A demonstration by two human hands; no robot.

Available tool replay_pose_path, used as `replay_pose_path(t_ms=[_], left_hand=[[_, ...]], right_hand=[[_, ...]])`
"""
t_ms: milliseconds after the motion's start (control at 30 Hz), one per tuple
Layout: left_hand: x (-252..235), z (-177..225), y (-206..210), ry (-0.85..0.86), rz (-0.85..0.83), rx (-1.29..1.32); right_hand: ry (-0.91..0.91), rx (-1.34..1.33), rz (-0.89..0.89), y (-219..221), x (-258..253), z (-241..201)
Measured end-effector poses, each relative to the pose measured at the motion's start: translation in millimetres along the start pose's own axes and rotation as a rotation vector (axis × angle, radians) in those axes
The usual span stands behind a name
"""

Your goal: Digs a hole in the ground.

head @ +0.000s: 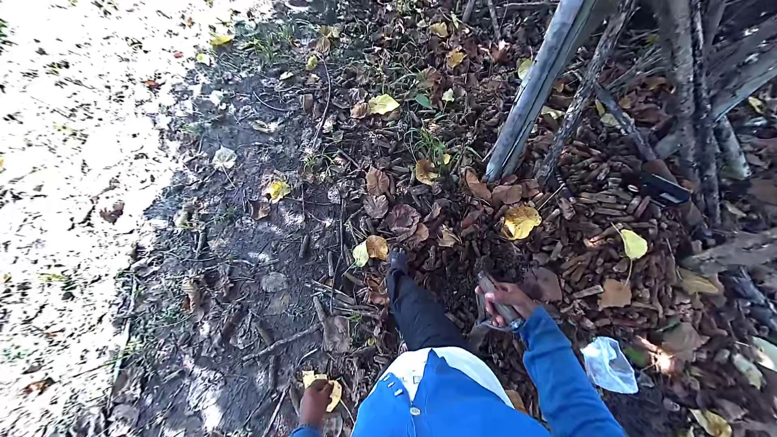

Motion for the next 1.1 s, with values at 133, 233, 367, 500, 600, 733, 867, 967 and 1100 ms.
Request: replay_pose_path(t_ms=[133, 233, 367, 500, 600, 733, 867, 967, 1100], left_hand=[[-56, 57, -48, -0.087, 0.005, -0.018], [-46, 138, -80, -0.146, -0.094, 0.033], [-58, 293, -129, 0.073, -0.123, -0.014], [-55, 422, -159, 0.35, 0.025, 0.122], [-54, 482, -160, 0.313, -0.053, 0.163], [-84, 510, -169, 0.357, -0.131, -0.301], [-130, 527, -200, 0.299, -0.141, -0.457], [-176, 538, -241, 0.13, -0.218, -0.413], [-248, 598, -315, 0.119, -0.173, -0.437]], right_hand=[[0.047, -0.01, 0.118, 24, -78, -24], [0.156, 0.076, 0.377, 33, -109, -49], [0.115, 0.012, 0.699, 10, -130, -115], [-0.188, -0.226, 0.908, 14, -134, -212], [-0.458, -0.291, 0.748, 31, -126, -279], [-0.653, -0.255, 0.672, 53, -127, -325], [-0.65, -0.356, 0.869, 68, -184, -322], [-0.544, -0.543, 1.043, 88, -266, -295], [-0.437, -0.576, 1.099, 126, -412, -302]])
Point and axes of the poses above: each hand's wrist, its own x-axis away from the middle knuckle, its own y-axis out of the palm, z = x × y, the point moved 2 cm from there along -x, towards the middle knuckle, and after that the axes turned 9 degrees about -y, right-handed, at the moved point
